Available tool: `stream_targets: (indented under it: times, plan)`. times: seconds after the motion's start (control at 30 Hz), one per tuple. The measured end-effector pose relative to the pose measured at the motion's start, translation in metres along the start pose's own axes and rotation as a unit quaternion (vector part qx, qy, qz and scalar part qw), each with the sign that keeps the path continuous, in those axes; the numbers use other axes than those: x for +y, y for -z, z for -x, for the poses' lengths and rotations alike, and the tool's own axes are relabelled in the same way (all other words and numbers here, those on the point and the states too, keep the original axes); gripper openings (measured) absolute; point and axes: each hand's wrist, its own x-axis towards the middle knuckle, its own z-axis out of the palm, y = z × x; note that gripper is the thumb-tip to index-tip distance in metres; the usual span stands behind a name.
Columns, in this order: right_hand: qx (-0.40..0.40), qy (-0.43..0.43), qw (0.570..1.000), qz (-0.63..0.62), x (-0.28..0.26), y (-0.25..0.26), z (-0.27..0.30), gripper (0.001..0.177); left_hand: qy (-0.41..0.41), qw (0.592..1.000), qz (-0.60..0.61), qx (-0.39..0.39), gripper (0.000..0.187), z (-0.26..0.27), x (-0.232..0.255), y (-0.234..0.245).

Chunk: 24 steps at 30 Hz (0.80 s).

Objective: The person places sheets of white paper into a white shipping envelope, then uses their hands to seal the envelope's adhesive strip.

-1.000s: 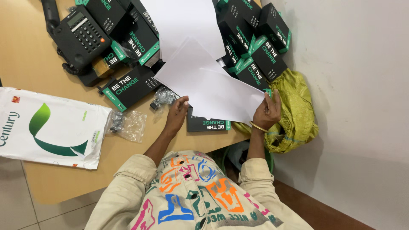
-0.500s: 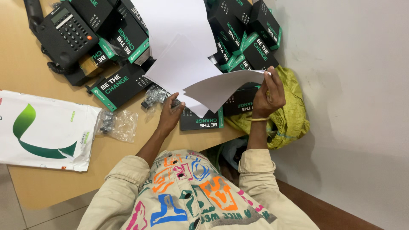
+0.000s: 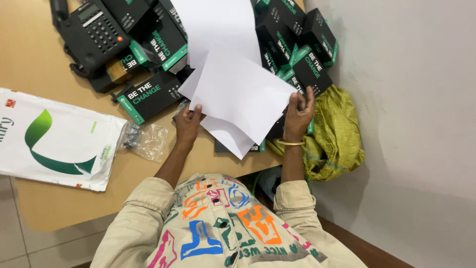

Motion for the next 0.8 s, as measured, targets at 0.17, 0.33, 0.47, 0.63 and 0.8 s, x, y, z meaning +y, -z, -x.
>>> stream_targets:
  times: [0.17, 0.33, 0.47, 0.63, 0.8]
  plan:
    - [-0.162, -0.249, 0.954, 0.031, 0.043, -0.003, 0.055, 0.045, 0.088, 0.995, 0.036, 0.038, 0.037, 0.008, -0.002, 0.038]
    - [-0.266, -0.28, 0.918, 0.085, 0.078, -0.004, 0.095, 0.041, 0.113, 0.99, 0.064, 0.055, 0.039, 0.027, -0.01, 0.067]
    - [-0.285, -0.336, 0.897, -0.029, 0.078, -0.006, 0.113, 0.035, 0.101, 0.99, 0.051, 0.089, 0.038, 0.044, -0.003, 0.088]
    - [-0.319, -0.352, 0.878, -0.065, 0.105, -0.01, 0.127, 0.026, 0.067, 0.985, 0.011, 0.157, 0.038, 0.063, -0.001, 0.123]
    - [-0.359, -0.362, 0.85, -0.131, 0.092, -0.032, 0.143, 0.024, -0.006, 0.935, -0.188, 0.299, 0.033, 0.102, 0.028, 0.15]
